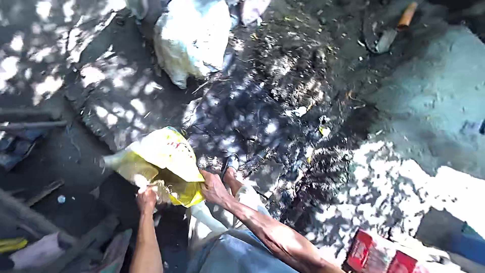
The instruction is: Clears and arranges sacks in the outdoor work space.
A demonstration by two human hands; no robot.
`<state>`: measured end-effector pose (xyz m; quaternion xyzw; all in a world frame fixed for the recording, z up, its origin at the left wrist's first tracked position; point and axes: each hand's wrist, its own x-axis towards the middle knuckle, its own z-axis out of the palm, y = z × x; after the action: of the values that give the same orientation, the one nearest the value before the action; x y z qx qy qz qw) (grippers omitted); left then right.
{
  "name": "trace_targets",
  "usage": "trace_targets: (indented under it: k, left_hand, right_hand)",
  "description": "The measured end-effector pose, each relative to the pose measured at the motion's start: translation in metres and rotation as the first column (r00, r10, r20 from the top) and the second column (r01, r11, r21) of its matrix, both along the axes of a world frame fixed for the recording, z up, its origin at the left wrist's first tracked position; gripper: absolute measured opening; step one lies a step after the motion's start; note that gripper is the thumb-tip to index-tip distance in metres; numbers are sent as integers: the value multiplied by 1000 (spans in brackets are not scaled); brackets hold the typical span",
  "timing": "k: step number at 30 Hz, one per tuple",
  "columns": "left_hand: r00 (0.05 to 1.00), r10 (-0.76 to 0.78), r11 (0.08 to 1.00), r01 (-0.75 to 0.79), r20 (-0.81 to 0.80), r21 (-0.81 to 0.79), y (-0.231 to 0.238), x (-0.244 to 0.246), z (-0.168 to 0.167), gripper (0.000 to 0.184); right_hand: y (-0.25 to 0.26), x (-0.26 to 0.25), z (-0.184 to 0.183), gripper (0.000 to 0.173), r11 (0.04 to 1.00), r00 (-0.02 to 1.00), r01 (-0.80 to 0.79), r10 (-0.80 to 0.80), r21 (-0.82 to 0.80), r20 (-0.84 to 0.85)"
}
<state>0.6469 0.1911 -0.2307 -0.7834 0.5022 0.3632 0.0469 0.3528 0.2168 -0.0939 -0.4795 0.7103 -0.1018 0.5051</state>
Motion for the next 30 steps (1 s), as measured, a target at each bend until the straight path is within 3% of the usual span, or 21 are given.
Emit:
trace_targets:
  k: [3, 5, 8, 10, 12, 15, 17, 19, 21, 23, 27, 30]
  left_hand:
    - [999, 16, 1000, -16, 43, 7, 23, -32, 19, 45]
    - [993, -70, 989, 56, 98, 138, 31, -81, 40, 44]
    - [981, -185, 978, 178, 57, 105, 26, -182, 58, 51]
    - [958, -287, 958, 286, 17, 27, 9, -258, 56, 47]
    - [937, -341, 938, 344, -72, 38, -18, -344, 47, 44]
    - [884, -285, 934, 343, -372, 101, -64, -472, 19, 39]
    - [812, -371, 871, 473, -450, 135, -102, -536, 5, 49]
    - [770, -528, 812, 582, -359, 54, -133, -575, 10, 59]
    - [732, -634, 764, 643, -249, -56, -155, -591, 25, 48]
    - [695, -686, 721, 689, -216, -76, -167, -581, 31, 43]
    - [607, -775, 592, 795, -175, 133, -161, -536, 33, 44]
    - [527, -838, 479, 835, -142, 270, -155, -508, 32, 43]
  right_hand:
    - [30, -71, -13, 30, 993, 996, 71, -75, -92, -46]
    - [46, -139, -29, 32, 984, 980, 177, -177, -7, -92]
    - [50, -252, -62, 27, 903, 904, 418, -403, 99, -142]
    - [46, -322, -96, 25, 782, 793, 609, -593, 131, -143]
    - [41, -386, -136, 35, 659, 672, 738, -739, 145, -58]
    - [55, -453, -163, 50, 466, 454, 872, -884, 146, 112]
    - [77, -474, -161, 48, 435, 420, 894, -897, 109, 135]
    - [110, -483, -158, 41, 480, 475, 868, -877, 125, 68]
    - [150, -481, -166, 40, 502, 511, 842, -859, 197, 3]
    - [186, -467, -176, 39, 460, 500, 831, -864, 312, -60]
    - [242, -423, -199, 29, 378, 479, 821, -864, 428, -155]
    - [251, -397, -206, 31, 356, 498, 782, -851, 512, -169]
